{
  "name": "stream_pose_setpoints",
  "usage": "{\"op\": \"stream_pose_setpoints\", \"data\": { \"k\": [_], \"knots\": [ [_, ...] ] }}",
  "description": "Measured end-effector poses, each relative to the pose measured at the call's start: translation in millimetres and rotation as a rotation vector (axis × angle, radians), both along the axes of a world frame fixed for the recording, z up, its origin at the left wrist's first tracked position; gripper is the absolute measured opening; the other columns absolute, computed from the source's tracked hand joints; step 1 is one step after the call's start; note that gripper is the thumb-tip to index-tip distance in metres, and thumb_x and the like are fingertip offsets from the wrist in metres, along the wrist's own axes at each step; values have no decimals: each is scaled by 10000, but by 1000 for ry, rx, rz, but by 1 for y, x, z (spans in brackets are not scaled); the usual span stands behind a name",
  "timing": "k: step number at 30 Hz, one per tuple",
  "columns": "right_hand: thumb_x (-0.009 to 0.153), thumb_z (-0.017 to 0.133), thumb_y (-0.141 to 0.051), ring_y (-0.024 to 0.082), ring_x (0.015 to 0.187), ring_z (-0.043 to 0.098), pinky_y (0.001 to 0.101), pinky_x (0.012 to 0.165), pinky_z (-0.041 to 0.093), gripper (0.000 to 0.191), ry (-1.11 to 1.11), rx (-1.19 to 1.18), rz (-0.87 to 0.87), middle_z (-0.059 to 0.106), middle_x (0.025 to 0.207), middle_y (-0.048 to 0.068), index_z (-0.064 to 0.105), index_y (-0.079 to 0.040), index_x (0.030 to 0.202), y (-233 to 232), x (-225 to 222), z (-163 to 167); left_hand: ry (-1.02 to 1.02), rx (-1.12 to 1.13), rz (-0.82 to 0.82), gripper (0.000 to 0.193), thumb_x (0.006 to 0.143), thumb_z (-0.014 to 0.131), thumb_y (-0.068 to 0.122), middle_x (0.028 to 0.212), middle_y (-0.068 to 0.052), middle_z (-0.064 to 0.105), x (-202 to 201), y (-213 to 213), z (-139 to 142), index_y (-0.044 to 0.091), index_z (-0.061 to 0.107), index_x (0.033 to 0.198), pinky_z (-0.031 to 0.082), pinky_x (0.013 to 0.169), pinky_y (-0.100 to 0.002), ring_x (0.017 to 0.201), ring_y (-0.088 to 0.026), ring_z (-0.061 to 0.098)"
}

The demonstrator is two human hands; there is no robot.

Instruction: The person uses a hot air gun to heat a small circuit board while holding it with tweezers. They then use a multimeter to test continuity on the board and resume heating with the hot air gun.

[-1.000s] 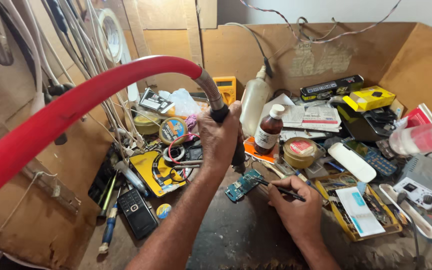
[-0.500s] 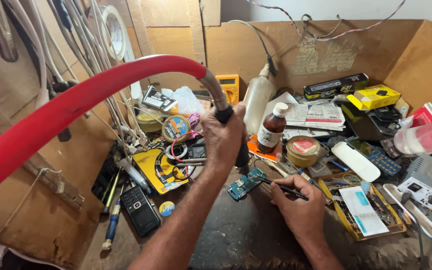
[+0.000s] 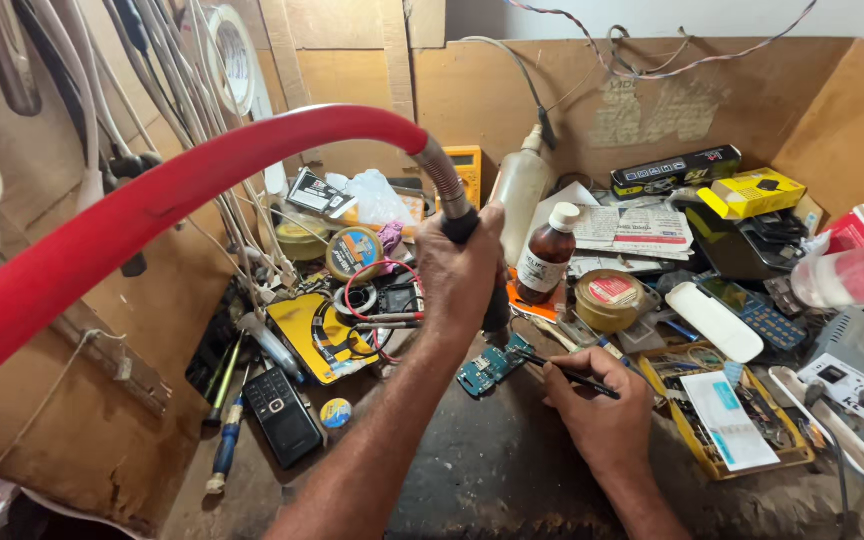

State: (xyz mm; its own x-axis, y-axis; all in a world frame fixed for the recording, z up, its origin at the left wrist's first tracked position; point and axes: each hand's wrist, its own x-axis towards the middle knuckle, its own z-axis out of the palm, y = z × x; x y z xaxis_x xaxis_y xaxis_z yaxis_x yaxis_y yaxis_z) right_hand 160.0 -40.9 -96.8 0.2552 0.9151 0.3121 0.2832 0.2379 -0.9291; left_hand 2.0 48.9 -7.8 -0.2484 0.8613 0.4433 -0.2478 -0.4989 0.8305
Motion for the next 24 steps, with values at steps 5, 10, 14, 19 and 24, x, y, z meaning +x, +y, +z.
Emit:
{"op": "stream_pose_setpoints", "data": {
  "k": [5,10,14,19,24],
  "knots": [
    [852,752,-44,67,681,657,246,576,604,98,20,-12,5,715,809,40,723,46,878,0,2,-1,-21,21,-7,314,919,681,192,502,0,559,0,5,3,58,582,653,438,397,-275,416,-84,548],
    [851,752,-35,75,671,655,246,588,578,99,70,7,23,710,812,45,728,50,895,1,2,-3,-59,0,-54,317,925,682,195,510,-3,561,-2,2,1,48,591,659,443,400,-277,418,-88,551],
    [843,754,-42,70,671,666,246,585,597,101,36,-23,-1,716,796,42,726,46,884,1,2,-3,-22,-15,-21,318,914,687,206,504,-4,561,3,3,2,54,581,655,447,393,-281,411,-89,552],
    [842,758,-40,80,663,665,251,577,583,100,34,-16,9,723,791,47,738,46,889,1,3,-4,-22,12,-21,347,932,685,213,502,-17,571,-5,5,3,48,587,644,440,406,-280,415,-95,558],
    [838,759,-44,74,666,670,246,590,599,106,43,-12,-10,724,800,41,737,45,892,2,1,-5,-75,-14,-61,328,925,694,208,523,10,551,2,-1,0,63,568,659,448,399,-281,425,-78,539]
  ]
}}
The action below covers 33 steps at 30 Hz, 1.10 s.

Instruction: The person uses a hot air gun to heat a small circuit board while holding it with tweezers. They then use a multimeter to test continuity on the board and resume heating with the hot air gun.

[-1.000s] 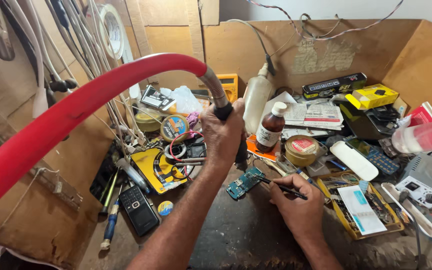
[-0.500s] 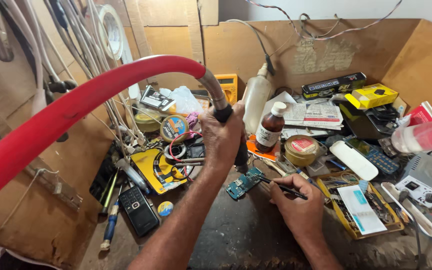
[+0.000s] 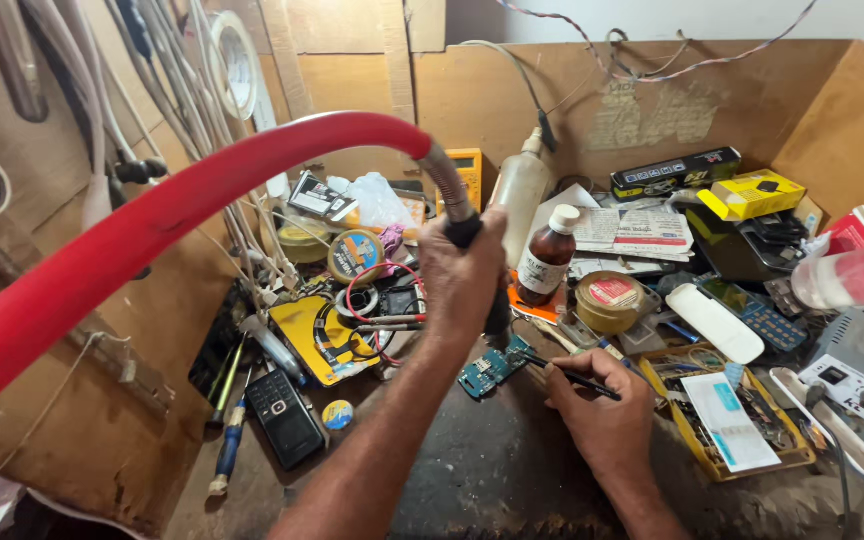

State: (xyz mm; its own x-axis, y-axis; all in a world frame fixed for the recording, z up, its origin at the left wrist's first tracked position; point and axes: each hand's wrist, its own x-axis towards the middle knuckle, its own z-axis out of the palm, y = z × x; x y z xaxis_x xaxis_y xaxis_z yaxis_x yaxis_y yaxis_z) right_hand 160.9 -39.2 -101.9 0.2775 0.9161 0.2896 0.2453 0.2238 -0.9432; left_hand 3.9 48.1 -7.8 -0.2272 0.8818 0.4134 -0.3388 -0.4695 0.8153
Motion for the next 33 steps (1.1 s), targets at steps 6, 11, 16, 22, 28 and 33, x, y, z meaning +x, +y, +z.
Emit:
{"op": "stream_pose_setpoints", "data": {
  "k": [6,11,16,22,28,33],
  "knots": [
    [841,761,-43,78,650,667,244,582,582,114,-5,1,9,718,798,55,733,53,894,0,2,0,31,13,40,313,914,676,192,494,-10,567,-3,4,4,55,582,648,440,394,-277,401,-93,553],
    [848,758,-44,86,640,673,241,588,563,110,4,3,25,728,788,60,741,46,909,0,1,0,37,22,-1,332,942,684,191,518,-1,569,-4,1,-1,53,587,656,442,409,-272,424,-84,550],
    [828,757,-36,77,650,680,242,580,593,101,-39,-19,-9,737,792,49,738,41,892,-1,1,3,38,30,23,307,930,689,174,519,2,561,5,3,1,57,587,665,434,400,-275,422,-80,541],
    [848,759,-33,97,630,674,245,581,545,92,-66,-5,-13,735,770,77,749,46,893,-1,1,3,49,18,34,349,945,683,201,503,-8,567,-9,4,0,50,595,644,430,404,-275,412,-84,541],
    [831,754,-46,76,656,684,238,580,595,101,-1,1,7,735,795,52,736,38,884,-1,0,2,35,7,38,335,932,693,206,510,4,556,3,1,0,66,576,651,433,401,-270,419,-78,542],
    [839,761,-51,98,627,679,239,567,550,104,-27,-22,7,730,760,65,745,38,892,-3,1,4,-22,16,21,321,925,691,193,506,-3,566,-3,6,3,55,595,652,440,404,-278,417,-92,559]
  ]
}}
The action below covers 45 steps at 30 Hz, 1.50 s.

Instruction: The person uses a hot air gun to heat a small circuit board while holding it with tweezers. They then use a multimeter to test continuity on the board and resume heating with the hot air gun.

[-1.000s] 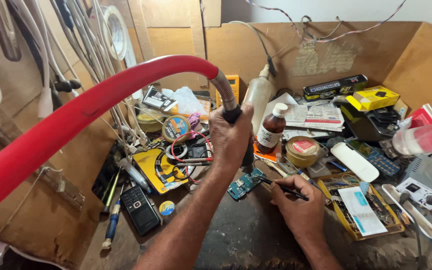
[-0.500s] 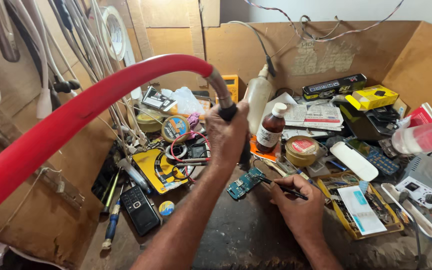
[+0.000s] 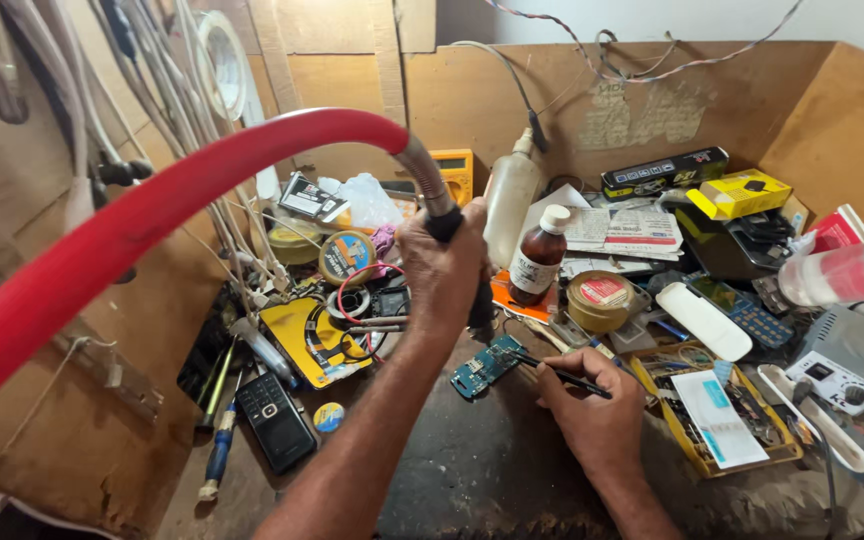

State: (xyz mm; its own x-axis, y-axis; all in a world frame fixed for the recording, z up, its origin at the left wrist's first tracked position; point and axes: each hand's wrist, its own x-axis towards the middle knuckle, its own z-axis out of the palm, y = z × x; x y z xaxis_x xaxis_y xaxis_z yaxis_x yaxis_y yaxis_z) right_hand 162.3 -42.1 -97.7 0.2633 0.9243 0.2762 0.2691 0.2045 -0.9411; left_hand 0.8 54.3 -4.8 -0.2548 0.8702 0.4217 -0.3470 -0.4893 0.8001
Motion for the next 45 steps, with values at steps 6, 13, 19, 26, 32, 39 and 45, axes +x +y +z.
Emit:
{"op": "stream_pose_setpoints", "data": {
  "k": [6,13,19,26,32,39,45],
  "knots": [
    [841,759,-49,79,652,674,244,577,581,104,0,-3,-8,727,782,41,738,44,885,1,-2,1,74,-37,41,350,929,704,206,516,4,545,4,-5,-4,56,574,640,416,399,-275,419,-80,523],
    [847,757,-47,78,651,670,249,568,592,100,-40,35,-11,729,778,53,743,42,890,2,0,-1,58,-5,24,326,912,691,201,504,-12,572,-1,-5,2,54,581,643,457,414,-282,419,-96,562],
    [836,750,-43,78,658,687,239,584,594,102,50,28,6,725,801,31,730,38,894,1,-3,1,74,-22,16,322,918,687,218,512,-1,561,5,-8,0,68,570,658,462,414,-282,425,-88,556],
    [835,748,-30,95,634,685,237,571,554,88,-38,22,-17,726,768,50,740,39,890,0,0,1,51,5,9,338,924,683,204,502,-6,568,0,-4,-1,48,586,640,445,404,-286,410,-94,549],
    [833,746,-27,68,673,675,240,587,600,81,50,47,8,723,801,34,734,37,882,2,-1,-3,70,4,10,347,933,680,210,501,-1,563,4,-6,-2,61,581,636,439,404,-277,413,-83,543],
    [838,752,-31,86,646,687,245,583,582,88,32,14,-2,728,785,47,732,40,888,2,-1,-2,13,5,-10,302,915,691,187,518,6,570,2,-6,-2,79,573,659,440,404,-275,422,-77,544],
    [839,759,-49,72,649,669,233,578,569,108,21,20,2,727,780,45,737,44,890,0,0,1,82,5,34,325,917,686,186,499,4,555,3,-2,0,73,573,634,433,402,-270,415,-76,538]
  ]
}}
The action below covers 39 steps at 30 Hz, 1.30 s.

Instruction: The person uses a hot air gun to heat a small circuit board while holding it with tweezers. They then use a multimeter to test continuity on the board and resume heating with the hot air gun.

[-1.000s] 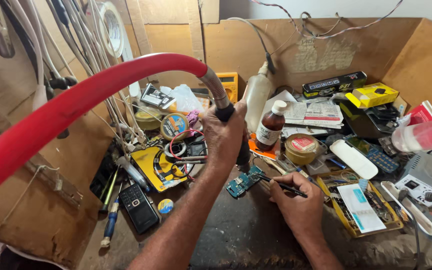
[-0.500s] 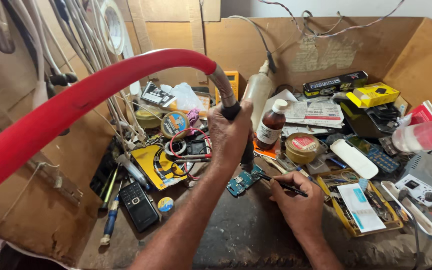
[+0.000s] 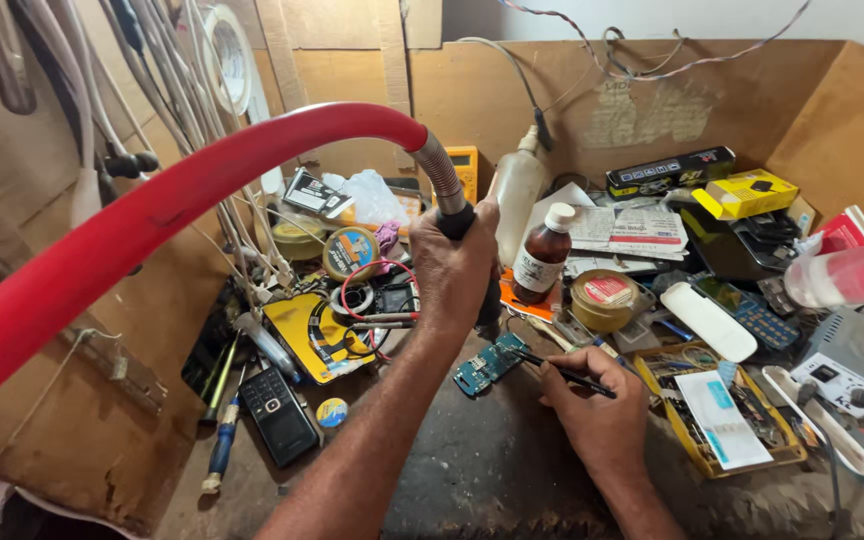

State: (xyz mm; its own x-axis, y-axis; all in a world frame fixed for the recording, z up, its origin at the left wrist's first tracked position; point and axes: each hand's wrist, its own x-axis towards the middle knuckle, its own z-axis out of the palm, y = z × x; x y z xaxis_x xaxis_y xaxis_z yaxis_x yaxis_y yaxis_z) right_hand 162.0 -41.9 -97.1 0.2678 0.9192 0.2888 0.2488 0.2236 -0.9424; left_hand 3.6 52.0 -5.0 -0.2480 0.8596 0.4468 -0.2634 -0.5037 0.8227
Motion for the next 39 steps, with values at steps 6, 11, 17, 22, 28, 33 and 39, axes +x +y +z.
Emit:
{"op": "stream_pose_setpoints", "data": {
  "k": [6,11,17,22,28,33,39],
  "knots": [
    [837,762,-46,85,634,677,234,571,555,104,-39,7,-13,729,773,47,745,41,892,1,-1,-1,-24,24,-65,372,945,677,206,498,-6,565,-2,-6,-3,45,582,624,442,415,-275,413,-86,543],
    [830,761,-45,79,650,683,237,571,582,104,-31,3,-8,730,783,39,742,39,888,1,0,0,7,-25,6,318,929,675,197,498,1,562,3,-2,0,66,579,656,443,403,-273,411,-81,546],
    [837,755,-39,80,656,683,248,577,590,95,-71,1,-7,732,782,46,747,39,890,-1,-2,2,-42,3,-46,335,939,675,194,498,-9,565,-5,-1,-2,55,575,651,440,402,-280,407,-93,546],
    [837,761,-45,63,679,669,251,587,609,110,8,-15,11,721,796,32,736,49,890,0,-3,1,-24,-12,-40,327,929,686,190,501,-6,562,4,-2,-2,61,568,652,438,399,-279,409,-85,540],
    [845,762,-42,88,642,667,252,578,565,104,-63,-4,4,728,775,56,748,43,903,0,0,1,-30,9,-42,337,934,682,199,503,-5,574,-5,0,0,58,585,644,455,405,-279,413,-88,560],
    [835,758,-40,75,657,673,240,580,590,102,-29,9,5,728,785,44,744,43,893,1,-2,0,29,2,-17,361,940,686,209,491,-7,558,2,-3,-1,54,580,632,444,392,-277,401,-88,548],
    [833,757,-43,70,657,673,237,573,591,98,-52,19,1,727,780,39,745,38,887,0,-1,1,-20,22,-30,311,934,668,187,498,-1,548,-7,2,2,50,589,667,435,394,-283,406,-89,544]
  ]
}}
